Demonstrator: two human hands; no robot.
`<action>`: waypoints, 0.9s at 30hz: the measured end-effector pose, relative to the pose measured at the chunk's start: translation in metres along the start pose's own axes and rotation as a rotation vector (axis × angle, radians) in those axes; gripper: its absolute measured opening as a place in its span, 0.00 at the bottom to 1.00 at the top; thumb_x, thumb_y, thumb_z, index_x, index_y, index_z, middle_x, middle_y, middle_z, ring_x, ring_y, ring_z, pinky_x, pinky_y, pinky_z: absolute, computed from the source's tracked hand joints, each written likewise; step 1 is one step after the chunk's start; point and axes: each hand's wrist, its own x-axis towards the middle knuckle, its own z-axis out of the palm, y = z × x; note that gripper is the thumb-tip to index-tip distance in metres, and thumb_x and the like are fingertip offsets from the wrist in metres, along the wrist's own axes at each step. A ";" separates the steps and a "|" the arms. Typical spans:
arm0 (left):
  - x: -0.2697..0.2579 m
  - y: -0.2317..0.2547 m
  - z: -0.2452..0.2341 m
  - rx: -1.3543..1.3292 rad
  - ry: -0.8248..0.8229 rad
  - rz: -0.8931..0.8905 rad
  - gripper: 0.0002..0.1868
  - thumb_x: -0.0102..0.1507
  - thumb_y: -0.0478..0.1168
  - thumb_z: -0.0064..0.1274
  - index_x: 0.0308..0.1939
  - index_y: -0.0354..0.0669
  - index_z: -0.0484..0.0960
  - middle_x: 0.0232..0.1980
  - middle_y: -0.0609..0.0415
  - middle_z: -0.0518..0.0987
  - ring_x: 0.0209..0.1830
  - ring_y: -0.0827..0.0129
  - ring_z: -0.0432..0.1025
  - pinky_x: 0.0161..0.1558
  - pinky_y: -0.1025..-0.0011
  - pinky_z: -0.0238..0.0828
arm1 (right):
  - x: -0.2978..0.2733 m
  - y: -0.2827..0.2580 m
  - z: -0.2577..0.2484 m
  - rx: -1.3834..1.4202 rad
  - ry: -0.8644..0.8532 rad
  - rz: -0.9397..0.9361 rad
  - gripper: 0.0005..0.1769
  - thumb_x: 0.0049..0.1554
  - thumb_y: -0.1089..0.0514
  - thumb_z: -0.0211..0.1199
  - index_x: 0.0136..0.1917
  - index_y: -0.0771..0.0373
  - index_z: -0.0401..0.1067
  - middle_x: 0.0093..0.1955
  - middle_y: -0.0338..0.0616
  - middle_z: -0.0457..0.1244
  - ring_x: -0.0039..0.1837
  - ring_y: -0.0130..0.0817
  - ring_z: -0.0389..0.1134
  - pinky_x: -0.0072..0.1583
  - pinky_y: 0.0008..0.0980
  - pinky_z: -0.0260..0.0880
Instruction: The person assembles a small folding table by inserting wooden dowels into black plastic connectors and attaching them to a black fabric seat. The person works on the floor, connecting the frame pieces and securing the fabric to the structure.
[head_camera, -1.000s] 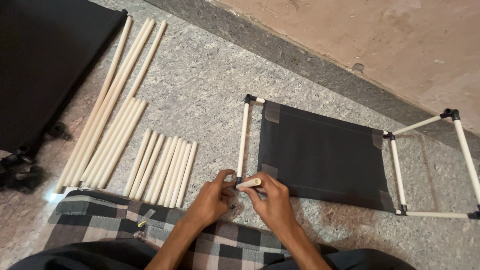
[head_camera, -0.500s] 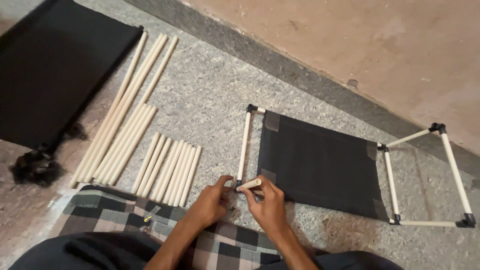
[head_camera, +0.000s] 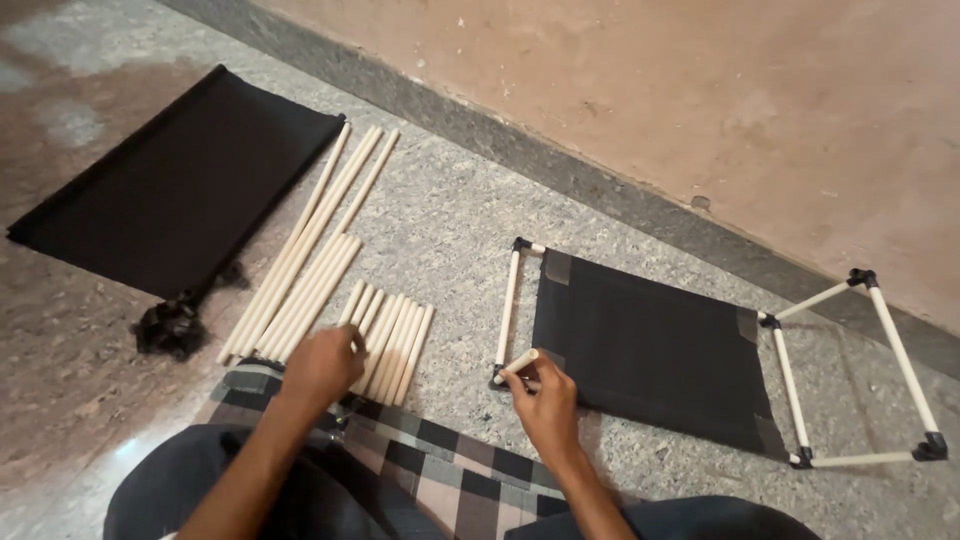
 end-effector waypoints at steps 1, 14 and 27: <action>-0.010 0.001 0.006 -0.007 -0.057 -0.010 0.10 0.59 0.45 0.60 0.40 0.46 0.87 0.42 0.42 0.85 0.46 0.47 0.80 0.50 0.54 0.76 | 0.001 0.000 -0.001 -0.019 -0.015 0.015 0.11 0.50 0.64 0.73 0.45 0.69 0.75 0.41 0.50 0.72 0.44 0.37 0.78 0.44 0.32 0.78; -0.010 0.032 0.088 0.283 -0.248 0.060 0.14 0.58 0.51 0.61 0.39 0.47 0.85 0.42 0.48 0.84 0.45 0.55 0.81 0.47 0.59 0.79 | 0.015 -0.006 -0.090 -0.233 -0.963 0.510 0.26 0.55 0.45 0.70 0.60 0.63 0.75 0.48 0.51 0.73 0.46 0.36 0.75 0.48 0.33 0.75; 0.000 0.061 0.102 0.092 -0.026 -0.004 0.17 0.61 0.50 0.55 0.31 0.39 0.83 0.33 0.41 0.83 0.34 0.47 0.80 0.39 0.53 0.78 | 0.011 -0.025 -0.069 -0.346 -0.968 0.425 0.28 0.55 0.44 0.68 0.65 0.55 0.72 0.56 0.50 0.71 0.59 0.45 0.74 0.60 0.43 0.73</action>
